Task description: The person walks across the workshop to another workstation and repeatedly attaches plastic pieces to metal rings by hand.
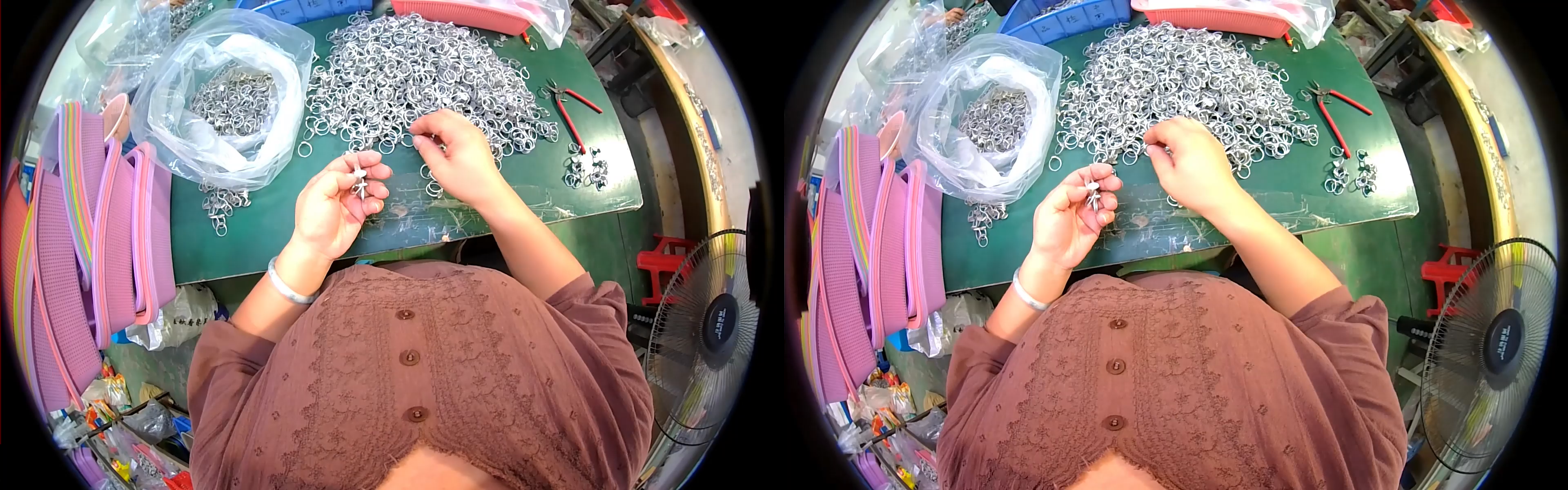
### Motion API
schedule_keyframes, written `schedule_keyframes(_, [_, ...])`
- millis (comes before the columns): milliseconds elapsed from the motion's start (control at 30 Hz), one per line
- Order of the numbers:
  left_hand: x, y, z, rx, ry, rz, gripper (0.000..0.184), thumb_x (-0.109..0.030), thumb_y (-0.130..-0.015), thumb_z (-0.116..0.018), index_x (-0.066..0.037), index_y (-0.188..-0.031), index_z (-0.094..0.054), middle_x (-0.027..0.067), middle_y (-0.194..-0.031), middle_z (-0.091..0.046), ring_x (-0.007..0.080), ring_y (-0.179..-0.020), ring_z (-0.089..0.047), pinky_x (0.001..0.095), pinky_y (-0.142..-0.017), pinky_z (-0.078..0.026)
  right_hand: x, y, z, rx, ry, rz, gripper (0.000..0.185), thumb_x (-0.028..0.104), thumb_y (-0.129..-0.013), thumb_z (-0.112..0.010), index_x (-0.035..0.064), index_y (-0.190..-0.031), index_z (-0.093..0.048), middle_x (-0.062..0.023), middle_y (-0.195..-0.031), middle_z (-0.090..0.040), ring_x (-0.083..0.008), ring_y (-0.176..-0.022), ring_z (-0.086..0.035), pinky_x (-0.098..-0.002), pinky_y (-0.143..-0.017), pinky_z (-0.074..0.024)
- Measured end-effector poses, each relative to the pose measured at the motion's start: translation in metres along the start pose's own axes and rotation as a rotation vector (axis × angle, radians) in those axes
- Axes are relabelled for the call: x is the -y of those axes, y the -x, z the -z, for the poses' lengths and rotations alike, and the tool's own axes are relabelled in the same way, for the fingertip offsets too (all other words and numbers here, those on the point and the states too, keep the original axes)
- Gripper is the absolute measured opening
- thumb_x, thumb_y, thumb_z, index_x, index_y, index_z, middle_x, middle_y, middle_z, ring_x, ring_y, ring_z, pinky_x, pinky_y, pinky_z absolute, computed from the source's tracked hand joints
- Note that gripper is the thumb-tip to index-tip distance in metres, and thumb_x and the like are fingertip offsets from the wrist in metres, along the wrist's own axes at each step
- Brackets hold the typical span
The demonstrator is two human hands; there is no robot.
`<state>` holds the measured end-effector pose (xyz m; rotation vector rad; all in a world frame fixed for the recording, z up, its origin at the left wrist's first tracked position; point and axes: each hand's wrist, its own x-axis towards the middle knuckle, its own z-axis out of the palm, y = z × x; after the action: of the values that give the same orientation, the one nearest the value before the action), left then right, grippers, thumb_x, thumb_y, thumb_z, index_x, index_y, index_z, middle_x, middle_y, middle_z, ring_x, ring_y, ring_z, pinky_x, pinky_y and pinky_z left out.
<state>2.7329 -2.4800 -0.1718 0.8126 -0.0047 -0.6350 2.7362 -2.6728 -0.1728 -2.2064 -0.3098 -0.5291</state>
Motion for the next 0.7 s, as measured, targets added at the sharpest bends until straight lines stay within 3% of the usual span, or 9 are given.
schedule_keyframes(100, [0.001, 0.001, 0.006, 0.006, 0.045, 0.009, 0.028, -0.016, -0.08, -0.042, 0.003, -0.1, -0.05, 0.0131, -0.091, -0.056, 0.0186, -0.073, -0.054, 0.0271, -0.06, -0.045, -0.005, -0.009, -0.01, 0.063, 0.326, 0.206, 0.009, 0.013, -0.068, -0.061, 0.0087, -0.075, -0.062, -0.0054, -0.077, -0.054, -0.0251, -0.079, -0.051, -0.0363, -0.069, -0.0397])
schedule_keyframes(367, [0.002, 0.006, 0.009, -0.124, -0.102, 0.017, 0.02, -0.014, -0.081, -0.048, 0.001, -0.09, -0.056, 0.0067, -0.079, -0.055, 0.0144, -0.067, -0.051, 0.025, -0.057, -0.042, -0.007, -0.019, -0.035, 0.146, 0.527, 0.226, 0.006, 0.014, -0.067, -0.061, 0.0104, -0.071, -0.062, -0.0058, -0.079, -0.052, -0.0237, -0.085, -0.047, -0.0354, -0.074, -0.0343])
schedule_keyframes(467, [0.001, 0.006, 0.009, -0.136, -0.136, 0.021, 0.015, -0.011, -0.082, -0.05, 0.0, -0.089, -0.057, 0.0029, -0.073, -0.053, 0.0101, -0.061, -0.048, 0.0217, -0.053, -0.039, -0.004, -0.02, -0.034, 0.024, 0.348, 0.264, 0.004, 0.009, -0.07, -0.057, 0.0073, -0.074, -0.058, -0.0079, -0.076, -0.055, -0.0251, -0.076, -0.052, -0.036, -0.067, -0.0396])
schedule_keyframes(567, [-0.002, 0.009, 0.001, -0.118, -0.165, 0.006, 0.014, -0.01, -0.083, -0.052, 0.0, -0.09, -0.059, -0.0001, -0.068, -0.051, 0.0065, -0.058, -0.045, 0.0187, -0.05, -0.036, 0.021, -0.016, -0.016, 0.189, -0.034, -0.113, 0.004, 0.005, -0.073, -0.053, 0.0047, -0.077, -0.054, -0.0104, -0.072, -0.057, -0.0262, -0.065, -0.056, -0.0338, -0.057, -0.0438])
schedule_keyframes(600, [-0.002, 0.009, -0.003, -0.109, -0.186, -0.018, 0.015, -0.01, -0.083, -0.052, 0.0, -0.091, -0.059, -0.001, -0.067, -0.051, 0.0057, -0.057, -0.044, 0.0179, -0.05, -0.035, 0.027, -0.014, -0.013, 0.167, -0.137, -0.127, 0.005, 0.003, -0.074, -0.054, 0.0024, -0.079, -0.053, -0.0102, -0.069, -0.059, -0.0232, -0.059, -0.058, -0.0298, -0.051, -0.0451])
schedule_keyframes(700, [-0.004, 0.011, -0.015, -0.108, -0.254, -0.078, 0.015, -0.01, -0.083, -0.053, -0.001, -0.093, -0.06, -0.0024, -0.066, -0.05, 0.0044, -0.056, -0.043, 0.0168, -0.049, -0.034, 0.033, -0.004, -0.005, 0.128, -0.302, -0.062, 0.01, 0.0, -0.073, -0.057, 0.0017, -0.082, -0.054, -0.0091, -0.071, -0.058, -0.0188, -0.062, -0.058, -0.0265, -0.055, -0.0456])
